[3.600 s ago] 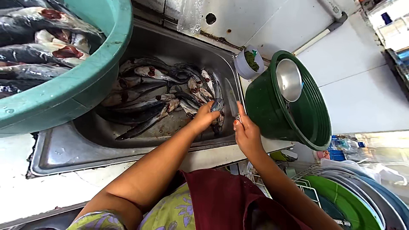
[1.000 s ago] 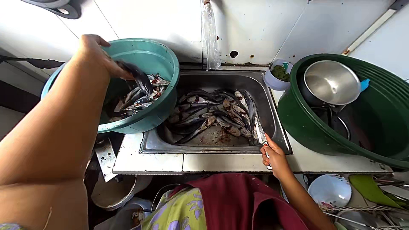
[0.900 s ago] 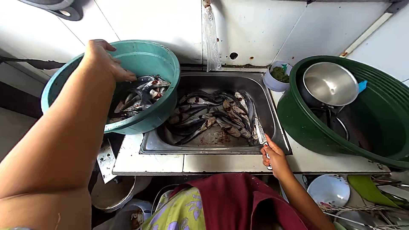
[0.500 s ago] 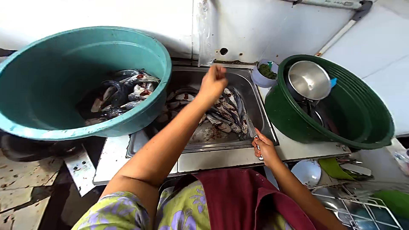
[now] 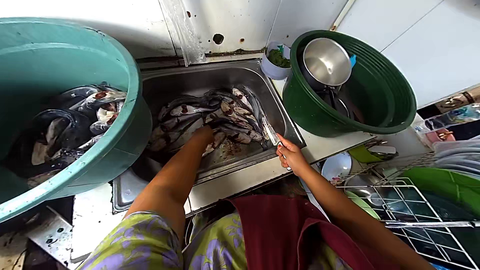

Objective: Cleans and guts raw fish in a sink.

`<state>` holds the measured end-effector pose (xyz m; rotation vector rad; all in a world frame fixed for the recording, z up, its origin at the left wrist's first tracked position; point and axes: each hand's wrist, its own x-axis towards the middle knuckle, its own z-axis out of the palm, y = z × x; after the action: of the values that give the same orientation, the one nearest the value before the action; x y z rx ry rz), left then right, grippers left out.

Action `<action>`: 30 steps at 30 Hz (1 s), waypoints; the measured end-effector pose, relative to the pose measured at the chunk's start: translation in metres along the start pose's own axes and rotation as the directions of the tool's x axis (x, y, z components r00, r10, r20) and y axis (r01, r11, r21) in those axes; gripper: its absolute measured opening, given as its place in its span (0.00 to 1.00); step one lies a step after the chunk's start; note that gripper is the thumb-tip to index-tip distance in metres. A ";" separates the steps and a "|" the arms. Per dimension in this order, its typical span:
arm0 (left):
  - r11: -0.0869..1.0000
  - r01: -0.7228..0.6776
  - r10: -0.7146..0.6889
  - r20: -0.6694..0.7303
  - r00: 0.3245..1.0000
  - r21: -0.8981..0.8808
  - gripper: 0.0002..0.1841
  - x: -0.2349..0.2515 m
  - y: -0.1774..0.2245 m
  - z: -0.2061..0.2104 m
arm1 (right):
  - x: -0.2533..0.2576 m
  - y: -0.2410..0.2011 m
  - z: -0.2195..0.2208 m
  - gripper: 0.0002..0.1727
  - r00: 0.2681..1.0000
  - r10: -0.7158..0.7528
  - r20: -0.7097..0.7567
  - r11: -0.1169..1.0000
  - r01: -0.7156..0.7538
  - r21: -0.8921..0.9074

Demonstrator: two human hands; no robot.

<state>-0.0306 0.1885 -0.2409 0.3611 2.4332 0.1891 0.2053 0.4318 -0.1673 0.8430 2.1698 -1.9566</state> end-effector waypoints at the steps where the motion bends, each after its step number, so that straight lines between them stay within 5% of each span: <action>1: 0.990 -0.137 0.135 0.064 0.989 0.033 0.29 -0.001 0.003 0.003 | 0.000 0.001 0.000 0.29 1.000 -0.004 0.005 1.000 0.004 0.004; 5: 0.725 -0.689 0.666 0.244 0.705 0.010 0.19 -0.019 0.007 0.010 | 0.000 0.002 -0.001 0.29 1.000 -0.015 0.014 0.999 0.015 0.030; 7: 0.685 -0.727 0.717 0.215 0.663 -0.041 0.13 -0.038 -0.003 0.009 | -0.001 0.003 -0.001 0.29 1.000 -0.012 0.021 1.000 0.012 0.023; 11: 0.922 -0.345 0.375 0.180 0.909 -0.177 0.21 -0.060 -0.014 0.007 | -0.001 0.003 -0.002 0.29 0.999 -0.011 0.038 1.000 0.010 0.025; 13: 0.930 -0.141 0.229 0.235 0.945 -0.340 0.25 -0.060 -0.006 0.015 | -0.001 0.001 -0.002 0.29 0.999 -0.001 0.044 1.000 -0.001 0.026; 19: 0.727 0.185 0.051 0.321 0.946 -0.661 0.33 -0.040 0.053 0.034 | 0.000 -0.002 -0.003 0.29 0.998 0.037 0.056 0.999 -0.038 0.019; 23: 0.760 0.241 -0.230 0.098 0.968 -0.604 0.44 -0.026 0.062 0.044 | 0.002 -0.002 -0.005 0.29 0.996 0.043 0.073 0.999 -0.045 0.021; 26: 0.631 0.328 -0.421 0.045 0.906 -0.703 0.51 -0.020 0.059 0.043 | 0.003 -0.002 -0.005 0.29 0.996 0.055 0.068 0.998 -0.056 0.017; 30: 0.702 0.389 -0.537 -0.083 0.840 -0.597 0.53 -0.012 0.082 0.043 | 0.005 -0.001 -0.006 0.29 0.995 0.054 0.088 0.999 -0.054 -0.002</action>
<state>0.0226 0.2643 -0.2486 -0.5877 2.4759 0.7403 0.2023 0.4395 -0.1674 0.7904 2.0762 -1.9304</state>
